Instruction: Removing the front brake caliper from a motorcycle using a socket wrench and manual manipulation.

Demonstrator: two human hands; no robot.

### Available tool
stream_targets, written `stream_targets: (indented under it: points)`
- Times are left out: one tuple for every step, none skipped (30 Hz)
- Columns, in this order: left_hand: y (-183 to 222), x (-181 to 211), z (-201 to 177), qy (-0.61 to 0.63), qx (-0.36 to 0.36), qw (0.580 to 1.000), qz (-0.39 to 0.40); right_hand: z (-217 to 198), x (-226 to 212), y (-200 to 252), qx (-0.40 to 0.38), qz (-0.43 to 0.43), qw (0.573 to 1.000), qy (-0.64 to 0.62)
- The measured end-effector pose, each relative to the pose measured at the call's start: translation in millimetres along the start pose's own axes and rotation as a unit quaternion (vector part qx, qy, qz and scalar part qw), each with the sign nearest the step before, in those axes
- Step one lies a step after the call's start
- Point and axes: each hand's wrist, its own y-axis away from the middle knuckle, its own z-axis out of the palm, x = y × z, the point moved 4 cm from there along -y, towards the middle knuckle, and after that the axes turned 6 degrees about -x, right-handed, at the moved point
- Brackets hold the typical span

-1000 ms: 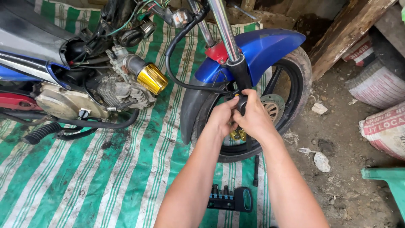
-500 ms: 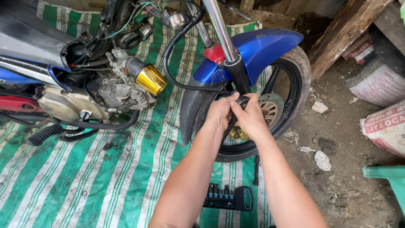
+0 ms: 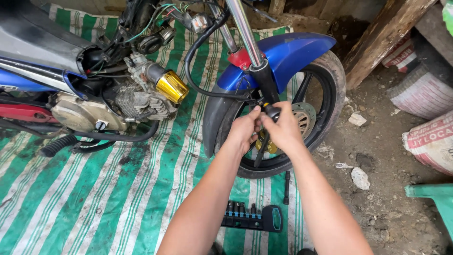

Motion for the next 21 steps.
stream_targets:
  points:
    - [-1,-8,-8,-0.001,0.003,1.000,0.000,-4,4,2,-0.002,-0.001,1.000,-0.002]
    - [-2,-16,-13,0.005,-0.037,0.999,0.010,-11,8,5,0.023,-0.014,0.998,-0.060]
    - [-3,-26,-15,0.013,-0.079,0.997,0.019,-20,15,9,0.049,-0.025,0.992,-0.115]
    - [2,-33,-16,0.013,-0.078,0.997,0.017,-23,17,15,0.049,-0.023,0.992,-0.115]
    - [7,-40,-13,0.039,-0.087,0.995,0.013,-29,19,22,0.030,-0.044,0.989,-0.141]
    - [11,-48,-9,0.065,-0.095,0.993,0.010,-34,21,29,0.012,-0.064,0.984,-0.166]
    - [13,-56,-3,0.067,-0.099,0.993,0.007,-30,38,29,0.014,-0.061,0.985,-0.163]
    - [14,-65,3,0.103,-0.109,0.989,0.015,-25,52,30,-0.015,-0.089,0.980,-0.178]
    - [16,-74,9,0.138,-0.118,0.983,0.023,-18,67,32,-0.044,-0.117,0.973,-0.195]
    - [13,-87,11,0.139,-0.122,0.983,0.018,-11,68,42,-0.042,-0.112,0.974,-0.193]
    - [11,-100,13,0.156,-0.137,0.978,0.027,-1,70,53,-0.055,-0.096,0.975,-0.192]
    - [10,-112,15,0.174,-0.152,0.972,0.037,10,71,63,-0.069,-0.080,0.976,-0.191]
    - [12,-119,14,0.173,-0.153,0.972,0.033,12,78,68,-0.068,-0.076,0.976,-0.191]
    - [14,-125,14,0.164,-0.161,0.973,0.031,14,87,72,-0.073,-0.046,0.969,-0.232]
    - [16,-130,12,0.155,-0.167,0.973,0.029,18,95,76,-0.079,-0.016,0.959,-0.273]
    - [15,-130,11,0.154,-0.167,0.974,0.026,20,102,77,-0.079,-0.013,0.958,-0.274]
    - [14,-128,11,0.163,-0.161,0.973,0.037,22,108,78,-0.100,-0.016,0.922,-0.373]
    - [12,-127,12,0.172,-0.155,0.972,0.047,23,113,79,-0.119,-0.019,0.875,-0.468]
    - [19,-118,16,0.172,-0.156,0.972,0.044,20,117,77,-0.117,-0.016,0.876,-0.468]
    - [26,-109,19,0.185,-0.153,0.969,0.055,18,118,75,-0.130,-0.036,0.847,-0.515]
    - [32,-98,21,0.198,-0.148,0.967,0.066,17,118,71,-0.143,-0.055,0.814,-0.561]
